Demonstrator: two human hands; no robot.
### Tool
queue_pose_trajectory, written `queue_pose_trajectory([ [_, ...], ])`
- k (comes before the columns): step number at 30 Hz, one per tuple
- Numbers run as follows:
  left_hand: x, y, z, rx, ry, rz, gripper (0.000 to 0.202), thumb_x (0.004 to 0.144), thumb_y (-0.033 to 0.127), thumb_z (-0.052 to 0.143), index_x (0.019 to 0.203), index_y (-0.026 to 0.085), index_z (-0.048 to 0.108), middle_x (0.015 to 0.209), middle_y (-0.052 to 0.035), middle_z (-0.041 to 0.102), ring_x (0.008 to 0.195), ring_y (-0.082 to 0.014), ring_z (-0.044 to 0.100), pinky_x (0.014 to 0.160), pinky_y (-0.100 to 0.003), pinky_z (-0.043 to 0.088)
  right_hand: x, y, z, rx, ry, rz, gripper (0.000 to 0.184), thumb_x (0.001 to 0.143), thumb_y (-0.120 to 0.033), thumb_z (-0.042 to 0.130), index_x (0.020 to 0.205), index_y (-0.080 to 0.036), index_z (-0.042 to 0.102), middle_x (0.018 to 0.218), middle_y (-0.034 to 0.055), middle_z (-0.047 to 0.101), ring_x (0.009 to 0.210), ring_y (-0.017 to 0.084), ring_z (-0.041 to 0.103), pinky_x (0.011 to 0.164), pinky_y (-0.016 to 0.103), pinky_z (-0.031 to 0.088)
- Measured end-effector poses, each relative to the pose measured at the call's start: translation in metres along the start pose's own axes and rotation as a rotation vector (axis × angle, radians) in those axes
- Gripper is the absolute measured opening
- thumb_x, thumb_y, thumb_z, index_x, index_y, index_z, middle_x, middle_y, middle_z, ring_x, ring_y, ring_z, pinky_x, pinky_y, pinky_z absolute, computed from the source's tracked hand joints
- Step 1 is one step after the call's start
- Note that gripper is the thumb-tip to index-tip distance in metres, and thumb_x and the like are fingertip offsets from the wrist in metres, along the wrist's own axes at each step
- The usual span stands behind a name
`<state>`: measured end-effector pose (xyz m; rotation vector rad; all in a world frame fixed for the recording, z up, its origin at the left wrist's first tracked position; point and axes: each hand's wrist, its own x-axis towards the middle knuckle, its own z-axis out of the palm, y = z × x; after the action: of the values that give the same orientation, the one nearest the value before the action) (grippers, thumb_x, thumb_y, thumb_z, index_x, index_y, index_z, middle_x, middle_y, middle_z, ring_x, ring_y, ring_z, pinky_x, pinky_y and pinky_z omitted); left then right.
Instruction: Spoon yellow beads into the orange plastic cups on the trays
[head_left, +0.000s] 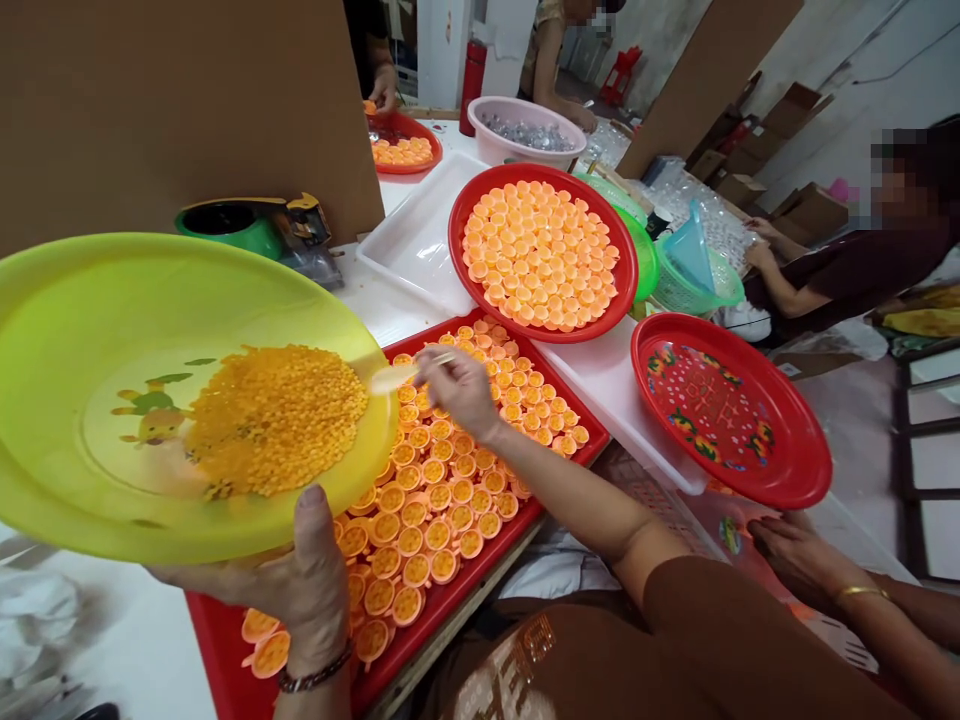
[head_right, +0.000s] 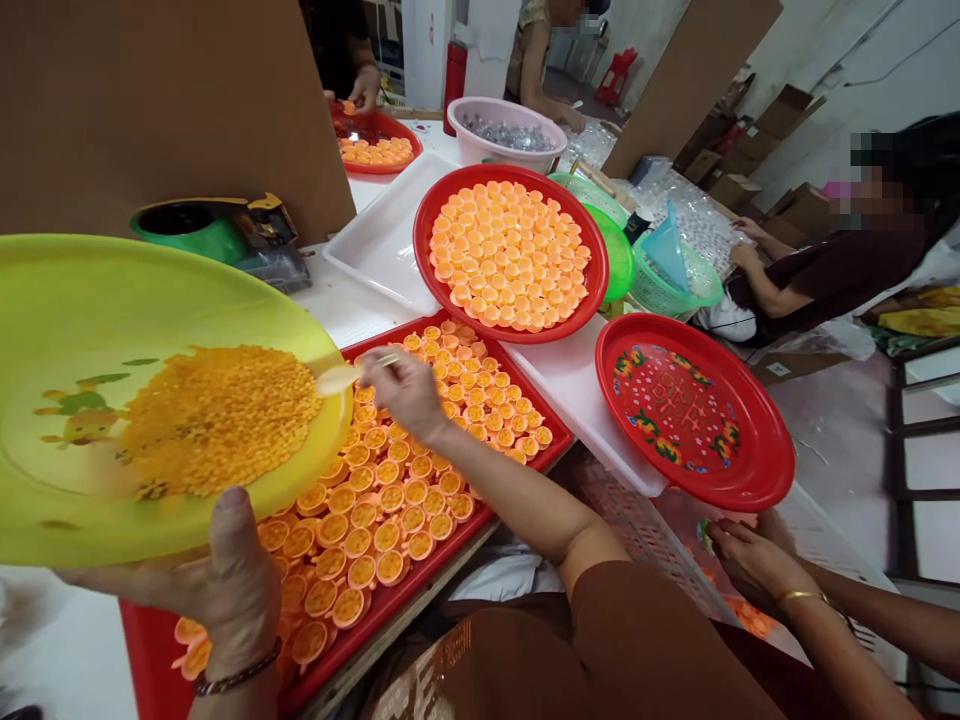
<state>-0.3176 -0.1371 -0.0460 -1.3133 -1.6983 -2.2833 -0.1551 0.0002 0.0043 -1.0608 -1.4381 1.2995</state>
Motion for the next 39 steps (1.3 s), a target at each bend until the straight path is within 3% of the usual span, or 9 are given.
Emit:
queue_pose_trajectory([
  [4,0.005,0.005,0.003,-0.017,-0.001,0.044,0.097,0.078,0.03,0.08,0.156,0.017,0.024,0.171,-0.0216,0.025,0.159,-0.031,0.031,0.132,-0.059,0.025,-0.014,-0.003,0.021,-0.107,-0.247,0.14,0.06,0.075,-0.039,0.093,0.123,-0.026,0.059,0.068,-0.0068,0.06,0.062,0.014,0.057,0.053,0.023,0.044],
  [6,0.007,0.006,0.003,-0.034,0.004,0.046,0.097,0.077,0.026,0.08,0.156,0.018,0.025,0.171,-0.02,0.027,0.159,-0.0307,0.031,0.132,-0.059,0.024,-0.014,0.0,-0.006,-0.045,-0.16,0.252,0.065,0.073,-0.041,0.095,0.124,-0.025,0.059,0.064,-0.0079,0.058,0.054,0.012,0.051,0.046,0.02,0.036],
  [9,0.008,0.004,0.002,-0.073,0.014,0.051,0.104,0.071,0.024,0.083,0.157,0.015,0.026,0.171,-0.0197,0.028,0.159,-0.0311,0.031,0.133,-0.059,0.024,-0.007,0.002,-0.072,0.339,0.119,0.481,0.028,0.097,-0.044,0.072,0.107,-0.021,0.059,0.07,-0.0027,0.067,0.041,0.006,0.043,0.037,0.017,0.029],
  [11,0.007,0.001,0.002,-0.091,0.047,0.037,0.109,0.066,0.025,0.086,0.157,0.012,0.027,0.171,-0.0206,0.029,0.158,-0.032,0.033,0.132,-0.059,0.026,0.006,0.001,-0.113,0.569,0.305,0.506,0.021,0.107,-0.036,0.057,0.096,-0.017,0.059,0.077,0.0036,0.074,0.043,0.005,0.051,0.039,0.014,0.039],
  [14,0.005,-0.003,0.001,-0.083,0.103,-0.022,0.112,0.063,0.023,0.088,0.157,0.01,0.028,0.17,-0.0215,0.031,0.156,-0.0328,0.036,0.131,-0.058,0.031,0.031,0.0,-0.144,0.771,0.385,0.527,0.036,0.114,-0.031,0.039,0.099,-0.011,0.064,0.078,0.0106,0.076,0.053,0.009,0.065,0.046,0.013,0.051],
  [18,0.007,-0.005,0.001,-0.07,0.106,0.002,0.11,0.06,0.024,0.088,0.157,0.021,0.035,0.169,-0.0131,0.037,0.156,-0.0332,0.037,0.13,-0.057,0.033,0.056,0.004,-0.137,0.815,0.495,0.54,0.037,0.114,-0.027,0.036,0.103,-0.006,0.065,0.067,0.011,0.072,0.051,0.013,0.068,0.044,0.016,0.053],
  [22,0.016,0.01,0.006,-0.079,0.022,0.091,0.106,0.065,0.025,0.083,0.158,0.046,0.036,0.17,0.0044,0.037,0.158,-0.0273,0.034,0.131,-0.053,0.031,0.076,0.004,-0.127,0.828,0.629,0.38,0.017,0.106,-0.012,0.046,0.11,-0.01,0.062,0.067,0.0039,0.072,0.052,0.014,0.07,0.05,0.019,0.06],
  [25,0.022,0.026,0.011,-0.08,-0.024,0.106,0.099,0.071,0.025,0.078,0.155,0.057,0.035,0.17,0.0122,0.034,0.16,-0.0257,0.03,0.132,-0.054,0.025,0.099,-0.005,-0.135,0.843,0.73,0.236,0.025,0.098,-0.004,0.055,0.12,-0.014,0.059,0.075,-0.0014,0.073,0.057,0.012,0.071,0.063,0.022,0.066],
  [39,0.019,0.022,0.009,-0.041,-0.007,0.096,0.1,0.069,0.024,0.08,0.154,0.056,0.037,0.17,0.0098,0.036,0.16,-0.028,0.031,0.131,-0.056,0.026,0.206,-0.056,-0.204,0.78,0.702,0.314,0.018,0.102,-0.006,0.045,0.116,-0.008,0.056,0.071,0.0027,0.067,0.049,0.011,0.064,0.046,0.018,0.058],
])
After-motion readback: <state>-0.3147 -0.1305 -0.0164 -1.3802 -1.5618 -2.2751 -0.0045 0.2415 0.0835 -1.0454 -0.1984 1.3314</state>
